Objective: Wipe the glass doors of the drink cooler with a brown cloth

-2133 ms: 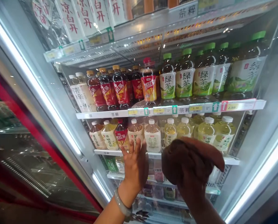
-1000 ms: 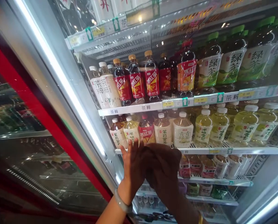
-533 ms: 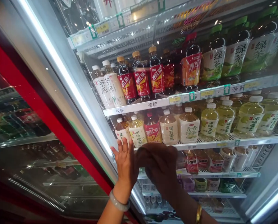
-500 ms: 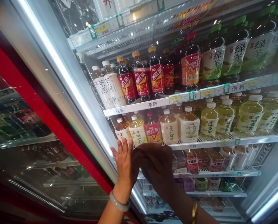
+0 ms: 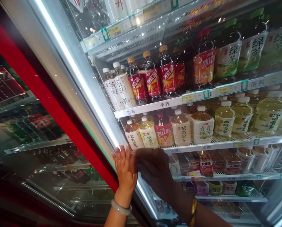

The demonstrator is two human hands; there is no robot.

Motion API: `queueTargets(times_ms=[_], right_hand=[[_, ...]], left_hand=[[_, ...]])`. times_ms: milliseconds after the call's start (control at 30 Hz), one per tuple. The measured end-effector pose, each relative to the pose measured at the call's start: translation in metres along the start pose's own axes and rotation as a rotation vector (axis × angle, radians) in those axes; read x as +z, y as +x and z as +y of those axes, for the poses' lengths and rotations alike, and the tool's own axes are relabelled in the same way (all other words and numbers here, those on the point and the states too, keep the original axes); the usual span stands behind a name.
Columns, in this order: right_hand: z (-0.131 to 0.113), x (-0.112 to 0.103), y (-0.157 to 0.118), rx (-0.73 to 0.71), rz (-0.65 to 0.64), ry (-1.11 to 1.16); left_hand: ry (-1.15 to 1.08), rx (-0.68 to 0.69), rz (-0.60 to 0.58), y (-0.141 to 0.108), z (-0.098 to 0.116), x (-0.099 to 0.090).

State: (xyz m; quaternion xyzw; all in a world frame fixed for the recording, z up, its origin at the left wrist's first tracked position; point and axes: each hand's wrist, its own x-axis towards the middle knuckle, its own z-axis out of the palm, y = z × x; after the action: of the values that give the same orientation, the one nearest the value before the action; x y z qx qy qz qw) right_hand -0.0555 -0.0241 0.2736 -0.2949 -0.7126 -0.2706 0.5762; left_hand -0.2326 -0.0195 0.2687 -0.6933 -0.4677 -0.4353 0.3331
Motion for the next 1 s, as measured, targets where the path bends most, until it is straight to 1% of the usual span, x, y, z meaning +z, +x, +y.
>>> queueTargets(times_ms=[33,100,167,233,300,367,433,500,567,633,700,767,833,900,967,1000], right_hand=[[-0.006,0.006,0.004,-0.002,0.008,0.024],[-0.010,0.013,0.019,-0.015,0.031,0.034],[-0.006,0.012,0.037,-0.039,0.059,0.010],[0.001,0.007,0.047,-0.030,0.064,-0.015],[0.003,0.004,0.041,-0.008,0.045,-0.011],[-0.003,0.005,0.024,-0.001,0.007,0.025],[-0.015,0.013,0.007,0.003,-0.035,0.062],[-0.027,0.025,0.000,-0.033,-0.041,0.090],[-0.035,0.037,0.008,-0.102,0.001,0.105],[-0.036,0.044,0.028,-0.134,0.052,0.088],[-0.032,0.046,0.047,-0.105,0.067,0.030],[-0.028,0.043,0.053,-0.078,0.038,-0.015],[-0.028,0.040,0.041,-0.065,-0.012,-0.016],[-0.033,0.039,0.016,-0.059,-0.061,0.007],[-0.042,0.043,-0.008,-0.075,-0.096,0.030],[-0.045,0.047,-0.015,-0.093,-0.104,0.044]], left_hand=[[-0.005,0.008,-0.006,-0.002,-0.003,-0.001],[-0.015,-0.004,-0.005,-0.004,-0.009,-0.004],[-0.021,-0.049,0.012,-0.002,-0.014,-0.007],[-0.021,-0.084,0.015,-0.001,-0.018,-0.009],[-0.011,-0.095,0.009,-0.002,-0.021,-0.012],[-0.007,-0.092,-0.001,-0.007,-0.025,-0.015],[-0.022,-0.083,-0.015,-0.014,-0.030,-0.018],[-0.035,-0.074,-0.033,-0.021,-0.036,-0.021],[-0.023,-0.083,-0.047,-0.025,-0.040,-0.023],[0.011,-0.101,-0.062,-0.025,-0.043,-0.026],[0.043,-0.104,-0.074,-0.024,-0.042,-0.028],[0.063,-0.096,-0.076,-0.022,-0.041,-0.030],[0.065,-0.099,-0.078,-0.022,-0.040,-0.033],[0.052,-0.098,-0.087,-0.025,-0.041,-0.035],[0.042,-0.097,-0.093,-0.029,-0.043,-0.037],[0.042,-0.102,-0.094,-0.031,-0.045,-0.038]])
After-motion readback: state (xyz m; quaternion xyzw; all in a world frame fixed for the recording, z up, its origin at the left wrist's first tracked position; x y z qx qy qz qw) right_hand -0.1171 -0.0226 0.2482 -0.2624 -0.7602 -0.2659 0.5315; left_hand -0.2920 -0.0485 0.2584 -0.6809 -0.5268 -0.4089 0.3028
